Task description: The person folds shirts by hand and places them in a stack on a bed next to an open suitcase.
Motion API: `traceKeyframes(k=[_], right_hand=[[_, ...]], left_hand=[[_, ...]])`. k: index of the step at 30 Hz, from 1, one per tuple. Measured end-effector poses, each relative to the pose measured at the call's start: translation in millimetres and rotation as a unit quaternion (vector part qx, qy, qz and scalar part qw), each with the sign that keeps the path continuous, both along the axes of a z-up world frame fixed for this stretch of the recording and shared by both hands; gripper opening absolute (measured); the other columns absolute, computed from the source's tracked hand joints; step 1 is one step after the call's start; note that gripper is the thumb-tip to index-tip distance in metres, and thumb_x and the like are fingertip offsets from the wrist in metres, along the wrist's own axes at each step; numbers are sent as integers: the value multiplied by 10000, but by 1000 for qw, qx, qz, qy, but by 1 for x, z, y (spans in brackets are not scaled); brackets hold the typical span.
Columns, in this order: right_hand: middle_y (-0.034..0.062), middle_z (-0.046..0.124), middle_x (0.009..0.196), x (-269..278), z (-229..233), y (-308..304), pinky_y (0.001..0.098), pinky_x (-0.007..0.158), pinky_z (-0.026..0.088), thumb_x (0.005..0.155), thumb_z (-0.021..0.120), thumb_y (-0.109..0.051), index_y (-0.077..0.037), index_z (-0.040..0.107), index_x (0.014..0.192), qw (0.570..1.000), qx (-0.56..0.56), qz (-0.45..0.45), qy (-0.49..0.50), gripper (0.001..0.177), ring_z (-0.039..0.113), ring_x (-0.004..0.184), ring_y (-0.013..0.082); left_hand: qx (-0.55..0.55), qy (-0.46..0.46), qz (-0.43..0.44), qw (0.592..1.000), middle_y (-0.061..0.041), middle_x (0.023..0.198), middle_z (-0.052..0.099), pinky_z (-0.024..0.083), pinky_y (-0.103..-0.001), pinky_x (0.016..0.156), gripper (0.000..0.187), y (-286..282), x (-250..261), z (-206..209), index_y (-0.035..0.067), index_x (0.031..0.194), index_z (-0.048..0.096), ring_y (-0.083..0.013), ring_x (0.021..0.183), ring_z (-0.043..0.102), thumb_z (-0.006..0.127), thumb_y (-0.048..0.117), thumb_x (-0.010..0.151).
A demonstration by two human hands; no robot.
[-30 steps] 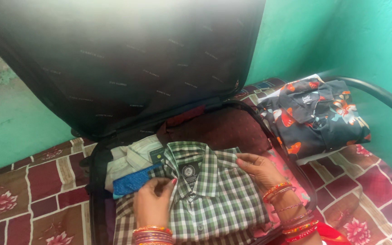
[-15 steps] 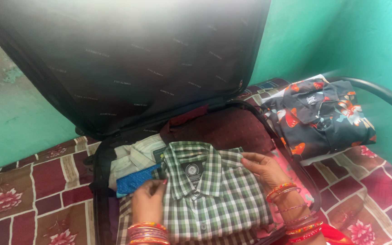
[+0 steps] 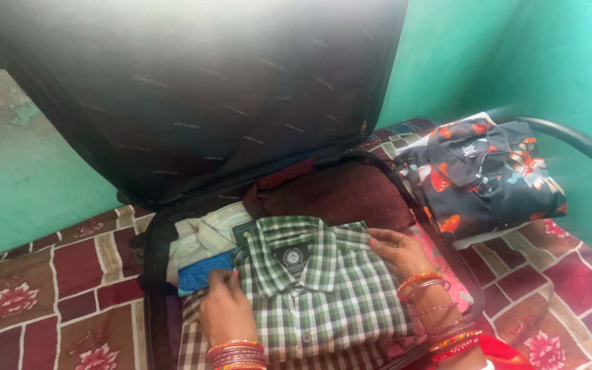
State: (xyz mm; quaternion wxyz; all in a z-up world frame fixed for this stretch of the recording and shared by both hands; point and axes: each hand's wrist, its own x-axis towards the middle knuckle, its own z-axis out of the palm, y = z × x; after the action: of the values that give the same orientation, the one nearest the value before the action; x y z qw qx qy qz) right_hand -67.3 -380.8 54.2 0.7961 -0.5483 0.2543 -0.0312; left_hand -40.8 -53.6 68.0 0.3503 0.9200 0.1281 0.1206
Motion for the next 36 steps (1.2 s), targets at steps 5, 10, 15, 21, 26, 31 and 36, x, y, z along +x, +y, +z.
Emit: traceKeyframes(k=[5, 10, 15, 21, 26, 31, 36], right_hand=[[57, 746, 1052, -2, -15, -11, 255, 833, 517, 867, 729, -98, 44, 686, 1236, 1000, -24, 11, -15, 398, 670, 950, 117], [32, 631, 885, 0, -17, -30, 257, 575, 364, 907, 770, -182, 23, 737, 1259, 995, -73, 69, 20, 409, 475, 687, 96], [4, 729, 892, -7, 11, -15, 209, 587, 447, 846, 779, -156, -38, 742, 1209, 979, -184, 41, 77, 383, 574, 676, 21], [7, 726, 865, -4, -1, -16, 223, 541, 392, 832, 798, -125, -34, 752, 1182, 986, -162, 17, 35, 365, 541, 638, 46], [15, 749, 897, -1, -7, -22, 225, 601, 516, 842, 763, -139, -59, 722, 1199, 978, -189, 45, 82, 369, 665, 710, 57], [40, 732, 953, 1, -15, -26, 248, 612, 477, 852, 769, -139, -50, 715, 1231, 982, -169, 55, 56, 393, 632, 761, 102], [60, 734, 981, 0, -15, -25, 257, 647, 498, 857, 763, -137, -36, 711, 1234, 985, -155, 56, 52, 394, 656, 802, 116]], left_hand=[[-226, 38, -28, 973, -124, 805, 761, 522, -387, 602, 287, 23, 14, -28, 17, 980, 747, -243, 664, 700, 640, 280, 939], [-536, 145, -34, 831, -37, 758, 627, 335, -328, 510, 278, 43, 33, -86, -58, 1058, 784, -160, 589, 466, 691, 192, 982], [-503, 38, -87, 859, -86, 830, 783, 516, -288, 695, 236, 28, 35, -67, -91, 1016, 773, -152, 723, 667, 729, 120, 918], [-16, 2, -5, 1000, -181, 841, 759, 538, -424, 691, 199, 2, 6, 23, 67, 1001, 783, -330, 768, 721, 715, 246, 948], [-147, 62, -79, 984, -129, 761, 769, 549, -377, 603, 277, 32, 24, -5, 52, 986, 784, -255, 659, 716, 733, 312, 903], [-248, 278, -88, 924, -91, 734, 780, 504, -298, 474, 325, 57, 8, 5, 17, 988, 821, -166, 551, 683, 754, 313, 873], [-251, 318, -151, 902, -39, 703, 713, 431, -282, 444, 296, 66, -9, 2, 14, 976, 821, -140, 513, 650, 766, 289, 880]])
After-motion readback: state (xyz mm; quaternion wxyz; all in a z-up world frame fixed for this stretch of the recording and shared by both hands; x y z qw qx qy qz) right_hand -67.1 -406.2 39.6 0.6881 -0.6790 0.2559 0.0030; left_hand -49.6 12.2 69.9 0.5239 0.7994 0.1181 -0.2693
